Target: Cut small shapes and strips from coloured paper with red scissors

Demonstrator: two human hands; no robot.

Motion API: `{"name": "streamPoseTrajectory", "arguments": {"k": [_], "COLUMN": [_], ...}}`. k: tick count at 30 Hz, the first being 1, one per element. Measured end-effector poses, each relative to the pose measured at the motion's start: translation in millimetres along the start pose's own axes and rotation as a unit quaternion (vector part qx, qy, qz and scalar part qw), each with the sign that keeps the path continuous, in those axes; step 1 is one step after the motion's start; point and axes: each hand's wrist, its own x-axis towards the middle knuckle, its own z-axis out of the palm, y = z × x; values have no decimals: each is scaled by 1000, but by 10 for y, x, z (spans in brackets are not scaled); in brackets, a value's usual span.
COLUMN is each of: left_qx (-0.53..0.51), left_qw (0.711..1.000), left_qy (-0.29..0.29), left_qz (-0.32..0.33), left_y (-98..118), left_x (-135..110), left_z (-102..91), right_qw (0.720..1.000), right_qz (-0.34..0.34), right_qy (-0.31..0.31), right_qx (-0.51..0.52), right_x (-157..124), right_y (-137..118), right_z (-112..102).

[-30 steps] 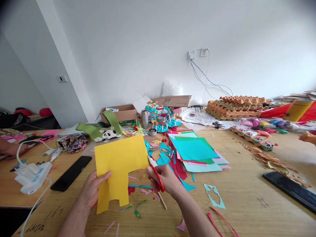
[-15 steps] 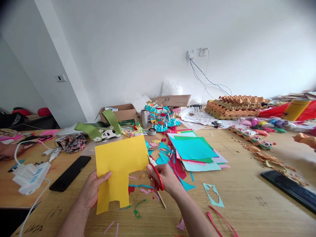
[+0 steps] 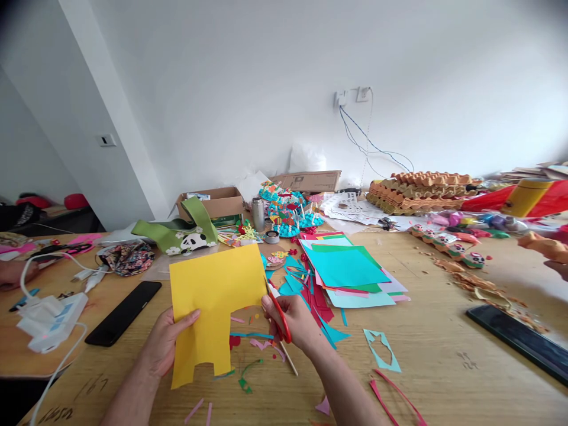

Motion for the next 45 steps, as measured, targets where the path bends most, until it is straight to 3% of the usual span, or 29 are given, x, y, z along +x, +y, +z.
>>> {"name": "streamPoseTrajectory", "arguments": {"k": [14,39,45], "left_qx": [-13,-12,-12], "left_qw": [999,1000,1000], "left_qy": [-33,-15,7], "left_qz": [2,13,1], "left_y": [0,-15,-9], "left_x": [4,17,28], "left_z": [-14,-39,-49], "right_qw": [1000,1000,996], "right_qz": [-9,-22,-27], "right_qy": [4,15,-28], "right_qx": [-1,16,86], "right_x": [29,69,-11], "right_y": [42,89,17], "right_z": [6,-12,-10]}}
